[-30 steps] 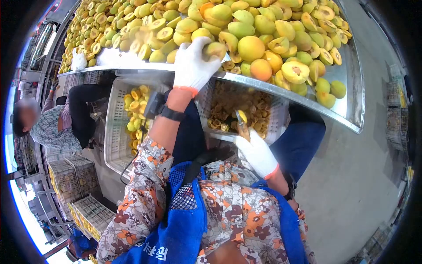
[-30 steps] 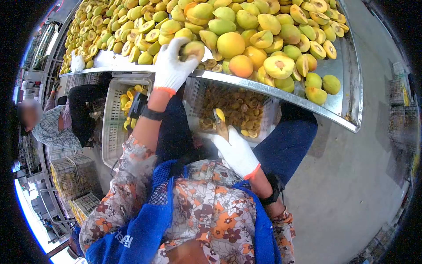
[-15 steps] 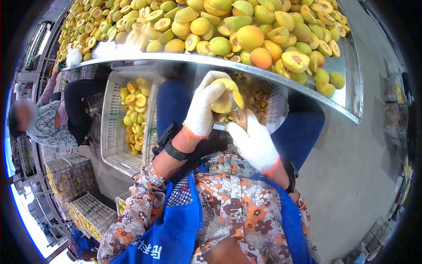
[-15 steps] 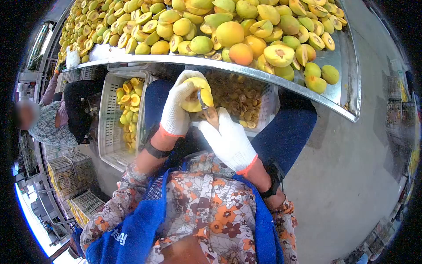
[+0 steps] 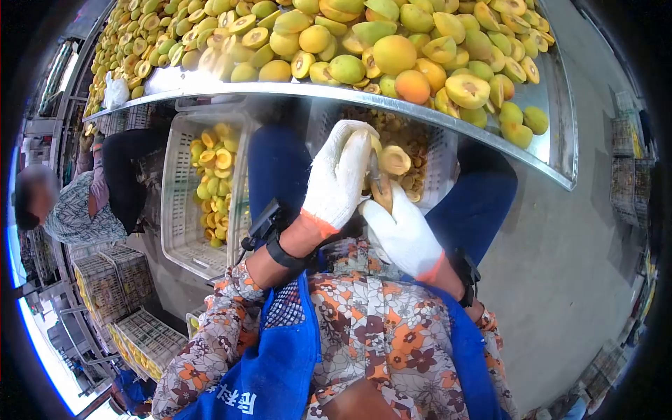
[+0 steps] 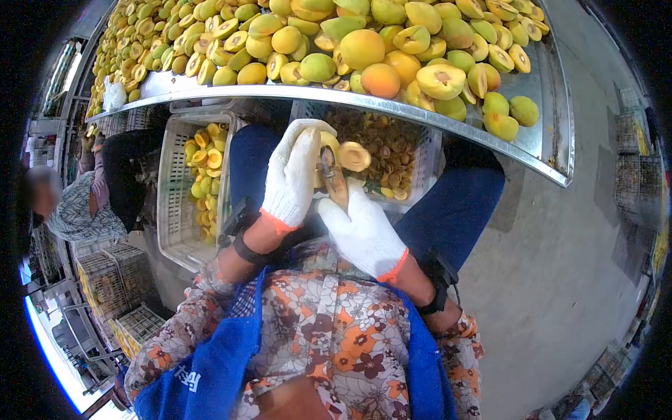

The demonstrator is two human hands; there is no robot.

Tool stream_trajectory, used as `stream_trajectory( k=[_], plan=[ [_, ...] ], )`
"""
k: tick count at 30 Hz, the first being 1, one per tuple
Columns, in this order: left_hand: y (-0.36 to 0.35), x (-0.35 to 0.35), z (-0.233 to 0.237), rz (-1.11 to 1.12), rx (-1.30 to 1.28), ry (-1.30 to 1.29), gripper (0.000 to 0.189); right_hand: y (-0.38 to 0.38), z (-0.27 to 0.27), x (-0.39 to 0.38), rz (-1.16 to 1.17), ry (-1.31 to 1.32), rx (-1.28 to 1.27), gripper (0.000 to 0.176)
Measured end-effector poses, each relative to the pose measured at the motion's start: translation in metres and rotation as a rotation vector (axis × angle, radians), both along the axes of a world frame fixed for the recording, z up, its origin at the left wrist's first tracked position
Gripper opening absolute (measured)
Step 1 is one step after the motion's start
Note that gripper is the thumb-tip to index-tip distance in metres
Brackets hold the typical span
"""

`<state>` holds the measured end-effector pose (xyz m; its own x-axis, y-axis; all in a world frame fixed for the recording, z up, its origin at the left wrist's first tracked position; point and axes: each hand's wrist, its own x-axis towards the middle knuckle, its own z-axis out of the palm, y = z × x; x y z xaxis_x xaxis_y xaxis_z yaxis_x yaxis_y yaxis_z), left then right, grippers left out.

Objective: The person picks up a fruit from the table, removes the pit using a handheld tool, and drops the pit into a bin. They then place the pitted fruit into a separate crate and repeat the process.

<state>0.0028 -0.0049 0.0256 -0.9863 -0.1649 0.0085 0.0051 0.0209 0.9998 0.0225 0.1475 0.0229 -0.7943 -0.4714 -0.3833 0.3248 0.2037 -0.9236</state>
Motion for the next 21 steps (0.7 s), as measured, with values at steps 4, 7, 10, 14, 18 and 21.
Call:
stream_trajectory(
  k=[4,7,10,14,18,21],
  plan=[
    [0.008,0.007,0.002,0.034,-0.117,-0.015,0.020,0.005,0.007,0.000,0.000,-0.288,-0.088,0.036],
    [0.005,0.005,0.002,0.005,-0.088,-0.033,0.020,0.005,-0.003,0.004,0.004,-0.152,-0.051,0.037],
    [0.006,0.004,0.009,-0.007,-0.134,-0.012,0.021,0.004,0.006,0.001,0.006,-0.108,-0.070,0.040],
    [0.008,0.001,0.012,0.031,-0.377,0.151,0.021,0.007,0.008,-0.003,-0.015,-0.367,-0.195,0.039],
    [0.000,-0.008,0.006,-0.102,-0.148,-0.114,0.020,0.009,0.004,-0.002,0.035,-0.324,-0.086,0.037],
    [0.007,-0.007,0.002,-0.075,-0.235,0.004,0.020,0.012,0.002,-0.004,0.000,-0.277,-0.234,0.030]
  ],
)
